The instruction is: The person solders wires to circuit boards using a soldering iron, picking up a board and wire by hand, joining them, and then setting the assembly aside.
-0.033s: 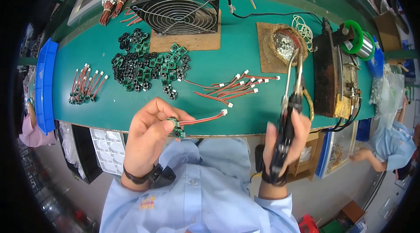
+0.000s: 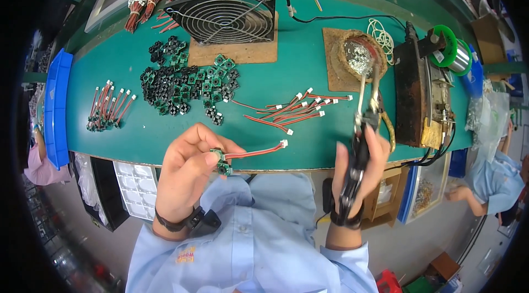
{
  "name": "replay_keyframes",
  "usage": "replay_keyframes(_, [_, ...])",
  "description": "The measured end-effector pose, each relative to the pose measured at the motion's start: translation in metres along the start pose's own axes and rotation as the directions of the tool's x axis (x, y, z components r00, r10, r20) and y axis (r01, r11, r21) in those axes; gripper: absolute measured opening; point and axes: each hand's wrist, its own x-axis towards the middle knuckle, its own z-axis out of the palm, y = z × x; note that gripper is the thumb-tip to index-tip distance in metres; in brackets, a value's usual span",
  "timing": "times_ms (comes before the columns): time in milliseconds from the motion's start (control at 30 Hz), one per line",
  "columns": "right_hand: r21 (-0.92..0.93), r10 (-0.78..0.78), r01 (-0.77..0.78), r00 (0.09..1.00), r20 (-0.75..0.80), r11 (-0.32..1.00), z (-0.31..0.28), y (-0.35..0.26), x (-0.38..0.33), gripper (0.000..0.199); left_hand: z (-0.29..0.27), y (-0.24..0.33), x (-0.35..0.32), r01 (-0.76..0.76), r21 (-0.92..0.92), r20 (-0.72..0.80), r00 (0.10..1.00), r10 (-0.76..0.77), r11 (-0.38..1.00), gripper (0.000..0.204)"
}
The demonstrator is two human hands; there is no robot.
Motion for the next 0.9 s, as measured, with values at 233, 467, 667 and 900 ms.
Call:
replay_keyframes(233, [0.154, 0.293, -0.287, 0.956, -0.014, 0.945, 0.009, 0.006, -0.001, 0.045, 0.001, 0.002, 0.000, 0.050, -0.146, 0.054, 0.998, -0.042, 0.988, 0.011])
replay_keyframes(467, [0.306, 0.342, -0.316, 0.939, -0.033, 0.898, 0.004, -0.005, -0.003, 0.039, -0.007, 0.000, -0.001, 0.064, -0.219, 0.119, 0.992, -0.038, 0.974, 0.007])
replay_keyframes(667, [0.286, 0.165, -0.194, 0.979, 0.122, 0.938, 0.022, -0.014, -0.005, 0.029, -0.030, -0.010, -0.018, -0.037, 0.030, -0.081, 0.996, 0.039, 0.999, 0.011])
replay_keyframes(900, [0.061, -0.205, 0.197, 0.957, 0.206, 0.979, 0.053, -0.035, 0.008, 0.035, -0.041, -0.012, -0.029, -0.105, -0.070, -0.144, 0.985, 0.094, 0.992, 0.015])
